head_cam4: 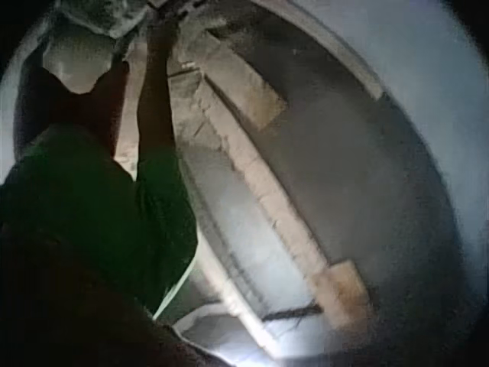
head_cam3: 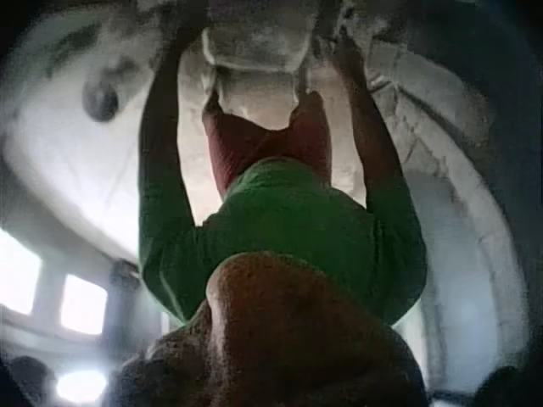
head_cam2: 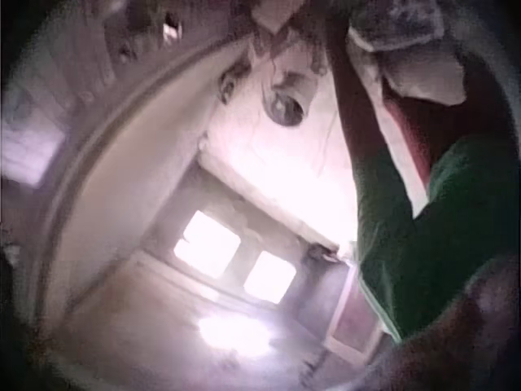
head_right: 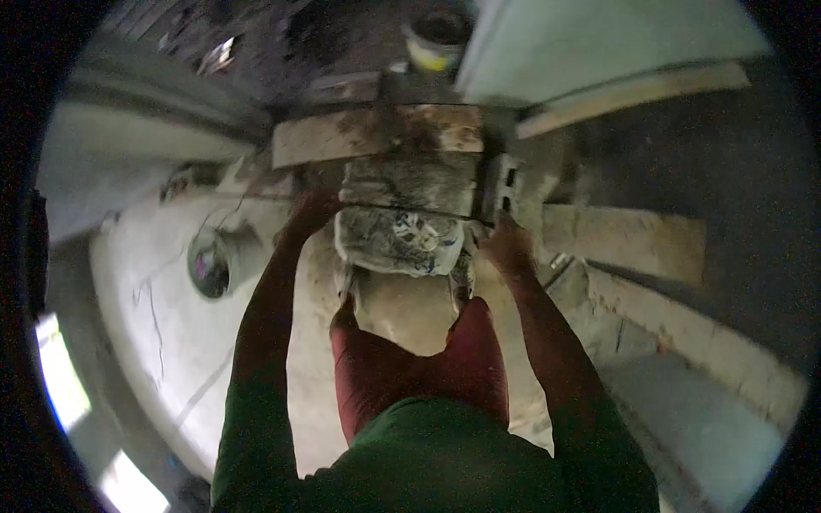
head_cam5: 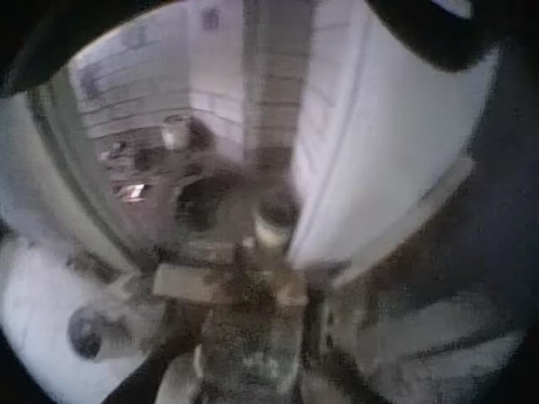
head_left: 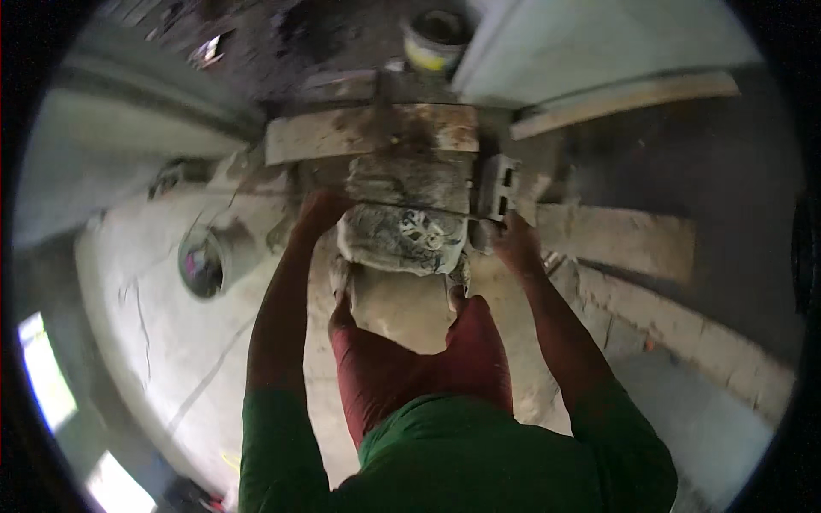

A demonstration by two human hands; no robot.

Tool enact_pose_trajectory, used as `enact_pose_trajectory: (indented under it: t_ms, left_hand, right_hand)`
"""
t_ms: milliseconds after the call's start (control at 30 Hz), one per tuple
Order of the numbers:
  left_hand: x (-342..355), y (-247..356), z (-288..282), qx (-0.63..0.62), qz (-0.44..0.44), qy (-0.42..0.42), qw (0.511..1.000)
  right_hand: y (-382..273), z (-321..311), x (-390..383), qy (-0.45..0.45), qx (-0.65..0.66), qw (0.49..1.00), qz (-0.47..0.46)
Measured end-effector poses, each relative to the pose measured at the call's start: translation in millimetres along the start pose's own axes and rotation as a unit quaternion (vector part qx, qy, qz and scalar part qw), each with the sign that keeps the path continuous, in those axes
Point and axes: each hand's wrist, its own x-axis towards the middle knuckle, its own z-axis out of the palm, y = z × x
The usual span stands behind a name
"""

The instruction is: The person applies mortar to a wall gap with a trowel, chips away concrete from a doorway header using a hammer and chisel, and positions a metal rod into the prepared channel.

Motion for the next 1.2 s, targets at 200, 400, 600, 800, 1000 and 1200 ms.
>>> enact_pose_trajectory:
  t_ms: [200,400,600,800,1000,1200]
  left_hand:
    - [1.4,-16.9,-2.7,-0.102,-0.084,0.034,0.991]
    - [8.5,-59.3,-6.5,-0.197,-0.126,-0.019,0.972]
    - [12.2,-105.4,19.1,-0.081,-0.138,0.016,0.987]
    - [21.5,-136.3,42.7,-0.222,-0.195,-0.08,0.952]
    - [20.5,-104.5,29.5,-0.108,-0.061,0.035,0.992]
    - [14.9,-57.5,5.4,0.024,0.048,0.144,0.988]
  right_hand:
    - [-25.4,44.2,-26.7,0.09,-0.102,0.989,0.052]
    - [-90.6,24.1,-6.4,-0.061,-0.045,0.988,0.133]
    - [-119.7,43.0,34.5,-0.041,-0.07,0.989,0.124]
    - [-72.6,95.1,48.7,-0.037,-0.049,0.994,0.096]
    - [-74.9,64.1,49.7,0.047,-0.066,0.994,0.068]
    - [-60.6,24.7,23.9,0.089,-0.037,0.993,0.068]
